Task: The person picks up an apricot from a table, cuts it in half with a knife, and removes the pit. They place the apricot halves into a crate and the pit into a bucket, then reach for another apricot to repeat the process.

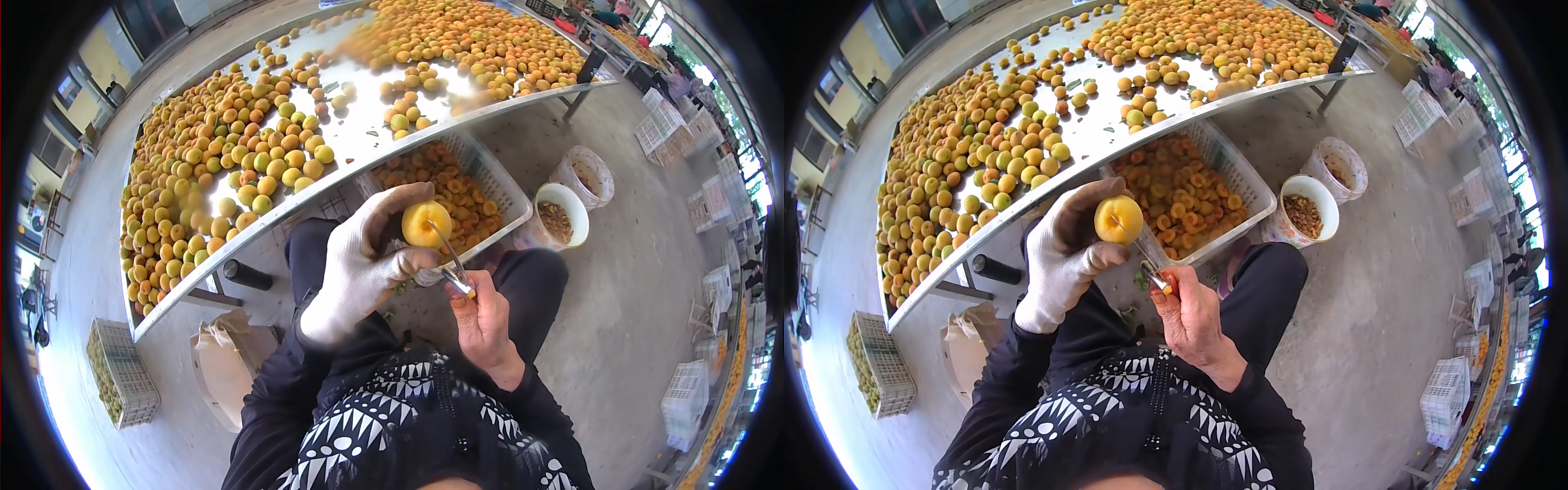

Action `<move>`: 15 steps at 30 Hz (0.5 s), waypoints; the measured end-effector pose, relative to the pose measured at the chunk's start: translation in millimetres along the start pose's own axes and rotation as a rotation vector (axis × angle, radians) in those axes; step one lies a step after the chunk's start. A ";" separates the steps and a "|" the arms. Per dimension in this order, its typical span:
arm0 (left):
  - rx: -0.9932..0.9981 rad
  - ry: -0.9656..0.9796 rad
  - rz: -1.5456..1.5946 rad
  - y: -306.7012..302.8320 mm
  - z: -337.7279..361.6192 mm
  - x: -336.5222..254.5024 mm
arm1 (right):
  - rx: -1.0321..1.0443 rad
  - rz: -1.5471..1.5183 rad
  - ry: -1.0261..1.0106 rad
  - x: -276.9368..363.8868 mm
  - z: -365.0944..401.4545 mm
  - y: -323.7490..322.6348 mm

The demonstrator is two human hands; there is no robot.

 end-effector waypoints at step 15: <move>-0.047 0.123 -0.225 2.7 -2.4 -0.8 | -0.013 0.046 0.001 -5.9 -1.9 -1.7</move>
Point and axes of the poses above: each hand's wrist, its own z-axis away from the middle knuckle, its own y-axis out of the palm, x = y × z, the point moved 9 cm from there along -z, towards the middle knuckle, and after that the axes turned 12 degrees about -z, right-handed, at the moved point
